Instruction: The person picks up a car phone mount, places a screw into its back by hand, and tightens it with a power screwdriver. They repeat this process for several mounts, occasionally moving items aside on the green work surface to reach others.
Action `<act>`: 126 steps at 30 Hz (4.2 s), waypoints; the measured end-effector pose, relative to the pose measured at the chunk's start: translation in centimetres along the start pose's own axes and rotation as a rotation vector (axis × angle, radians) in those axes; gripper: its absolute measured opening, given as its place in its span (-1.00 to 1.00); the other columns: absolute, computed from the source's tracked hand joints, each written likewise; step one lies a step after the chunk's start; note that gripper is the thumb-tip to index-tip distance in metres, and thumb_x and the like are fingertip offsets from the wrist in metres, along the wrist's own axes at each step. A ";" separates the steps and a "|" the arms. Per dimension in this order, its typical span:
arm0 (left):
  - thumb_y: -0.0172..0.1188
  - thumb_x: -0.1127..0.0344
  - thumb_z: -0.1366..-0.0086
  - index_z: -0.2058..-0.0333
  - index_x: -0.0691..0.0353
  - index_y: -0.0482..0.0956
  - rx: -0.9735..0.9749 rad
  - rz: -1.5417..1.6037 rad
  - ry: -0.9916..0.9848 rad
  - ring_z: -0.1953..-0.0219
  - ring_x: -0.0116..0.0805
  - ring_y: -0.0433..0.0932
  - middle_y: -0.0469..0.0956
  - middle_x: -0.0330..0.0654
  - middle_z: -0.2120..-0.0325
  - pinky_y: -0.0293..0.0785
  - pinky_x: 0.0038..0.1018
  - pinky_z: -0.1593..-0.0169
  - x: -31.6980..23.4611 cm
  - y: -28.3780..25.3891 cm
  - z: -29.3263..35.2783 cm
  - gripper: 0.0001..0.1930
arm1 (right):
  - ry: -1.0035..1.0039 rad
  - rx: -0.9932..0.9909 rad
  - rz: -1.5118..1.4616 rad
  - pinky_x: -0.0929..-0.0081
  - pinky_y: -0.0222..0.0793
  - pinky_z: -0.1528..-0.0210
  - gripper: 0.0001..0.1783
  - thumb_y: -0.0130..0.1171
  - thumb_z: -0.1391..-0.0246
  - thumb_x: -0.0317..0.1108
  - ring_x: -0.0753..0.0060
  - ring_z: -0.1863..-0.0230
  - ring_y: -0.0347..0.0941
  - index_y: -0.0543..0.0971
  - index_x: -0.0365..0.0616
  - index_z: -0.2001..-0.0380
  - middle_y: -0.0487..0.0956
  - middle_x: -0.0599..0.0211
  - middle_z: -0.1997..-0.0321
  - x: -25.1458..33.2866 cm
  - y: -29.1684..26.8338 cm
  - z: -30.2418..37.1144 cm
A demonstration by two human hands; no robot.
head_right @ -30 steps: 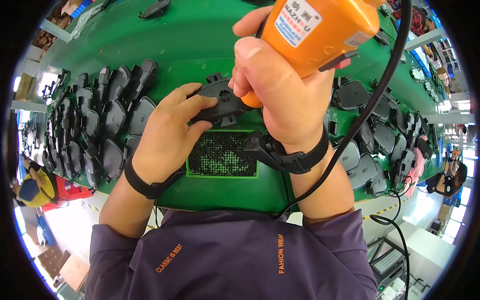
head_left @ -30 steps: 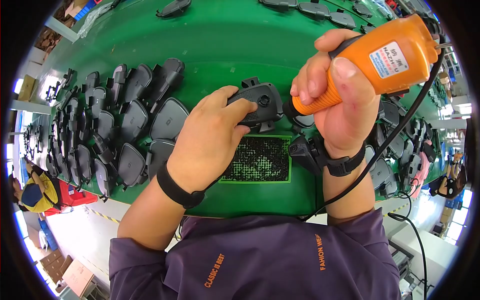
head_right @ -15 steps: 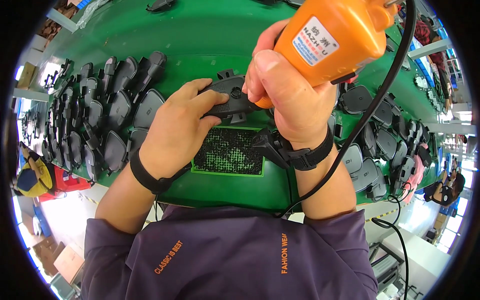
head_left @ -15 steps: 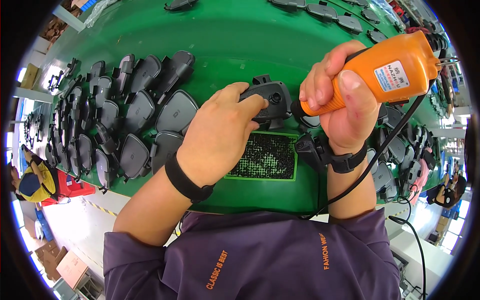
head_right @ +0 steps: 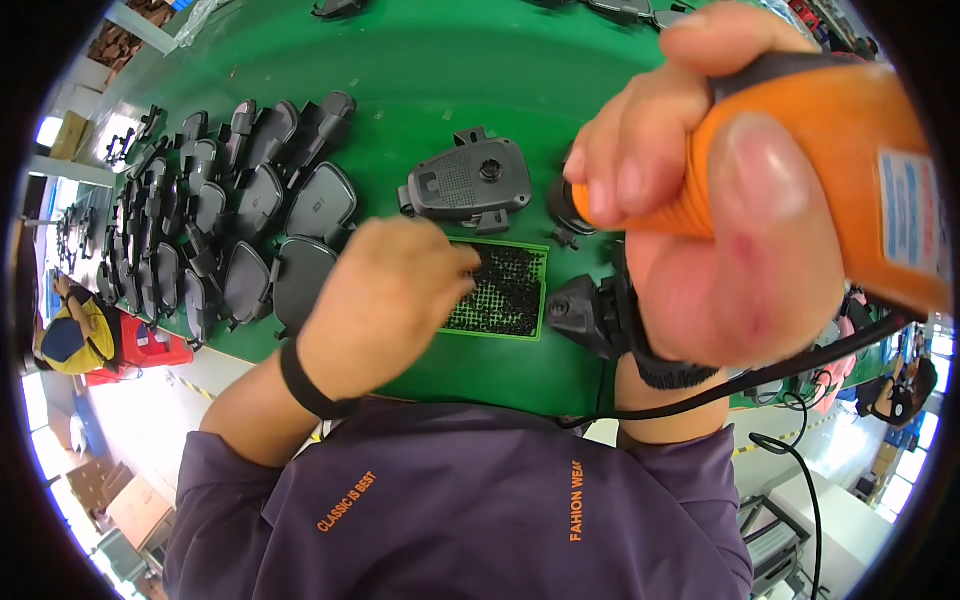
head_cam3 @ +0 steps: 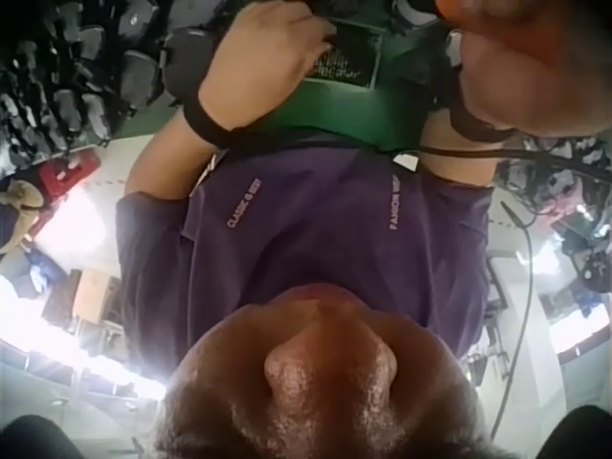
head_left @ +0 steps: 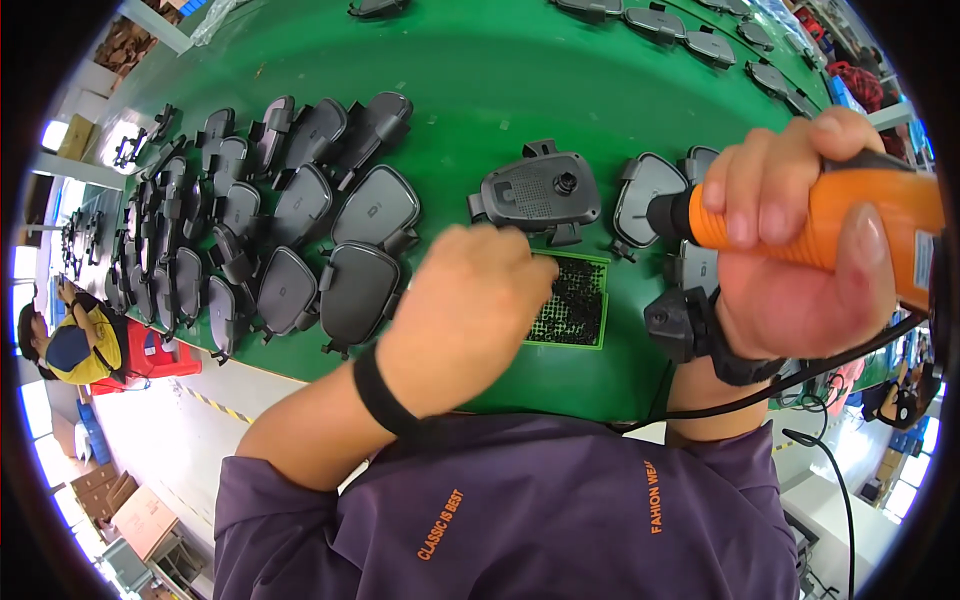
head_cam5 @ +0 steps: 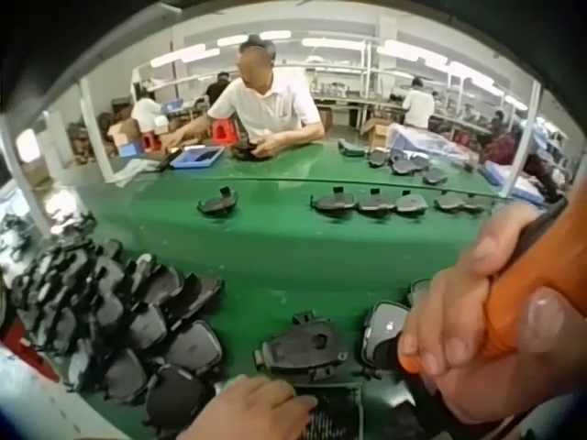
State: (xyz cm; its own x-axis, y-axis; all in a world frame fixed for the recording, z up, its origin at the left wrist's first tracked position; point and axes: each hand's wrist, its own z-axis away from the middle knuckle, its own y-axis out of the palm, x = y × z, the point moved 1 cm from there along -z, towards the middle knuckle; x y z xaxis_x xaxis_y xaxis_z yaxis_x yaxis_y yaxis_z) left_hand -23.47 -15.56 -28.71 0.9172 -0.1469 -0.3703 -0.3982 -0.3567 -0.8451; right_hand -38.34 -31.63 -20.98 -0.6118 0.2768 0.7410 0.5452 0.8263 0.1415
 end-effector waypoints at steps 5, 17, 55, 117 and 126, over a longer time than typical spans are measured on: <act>0.12 0.42 -0.09 0.43 0.20 0.51 0.102 0.001 0.026 0.36 -0.18 0.49 0.44 -0.15 0.47 0.39 -0.29 0.21 -0.2 3.4 1.1 -0.95 | 0.046 0.063 -0.052 0.39 0.35 0.29 -0.51 0.00 -0.23 -0.07 0.47 0.51 0.33 0.37 -0.25 -0.04 0.41 0.41 0.52 0.1 0.0 0.5; 0.22 0.47 -0.17 0.33 0.28 0.53 -0.005 0.340 -0.109 0.29 -0.03 0.52 0.49 -0.09 0.41 0.44 -0.20 0.18 0.3 2.0 0.9 -0.91 | 0.105 -0.091 -0.004 0.46 0.37 0.49 -0.52 0.21 -0.13 -0.08 0.46 0.64 0.30 0.28 -0.19 0.12 0.35 0.41 0.64 -0.2 3.1 0.8; 0.33 0.44 -0.17 0.27 0.26 0.63 -0.175 0.575 -0.176 0.22 -0.10 0.59 0.61 -0.12 0.32 0.52 -0.30 0.14 2.1 -1.9 0.0 -0.86 | 0.183 -0.087 -0.276 0.37 0.49 0.56 -0.55 0.35 -0.06 -0.17 0.39 0.69 0.38 0.33 -0.21 0.24 0.41 0.34 0.68 -1.1 7.5 -1.3; 0.40 0.27 -0.10 0.19 0.43 0.51 0.077 0.474 -0.619 0.18 0.18 0.54 0.55 0.18 0.31 0.47 -0.10 0.08 4.4 0.1 -2.5 -0.60 | 0.398 -0.063 -0.018 0.44 0.45 0.44 -0.70 0.25 -0.06 -0.32 0.51 0.59 0.44 0.39 -0.17 0.21 0.46 0.39 0.58 -8.9 7.7 -2.9; 0.40 0.38 -0.15 0.00 0.38 0.52 -0.142 0.553 -0.516 0.20 -0.24 0.61 0.62 -0.01 0.23 0.52 -0.38 0.12 3.0 0.1 -3.3 -0.55 | -0.168 -0.109 -0.067 0.45 0.37 0.43 -0.50 0.28 -0.12 -0.13 0.48 0.59 0.35 0.32 -0.18 0.04 0.41 0.44 0.58 5.6 1.4 1.3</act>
State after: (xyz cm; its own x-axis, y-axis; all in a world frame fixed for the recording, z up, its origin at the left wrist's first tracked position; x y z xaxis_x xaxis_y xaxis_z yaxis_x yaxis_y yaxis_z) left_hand -20.78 -19.09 -28.62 0.4511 0.0980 -0.8871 -0.7610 -0.4769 -0.4397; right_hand -41.74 -28.24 -17.47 -0.7311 0.3082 0.6087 0.5531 0.7901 0.2642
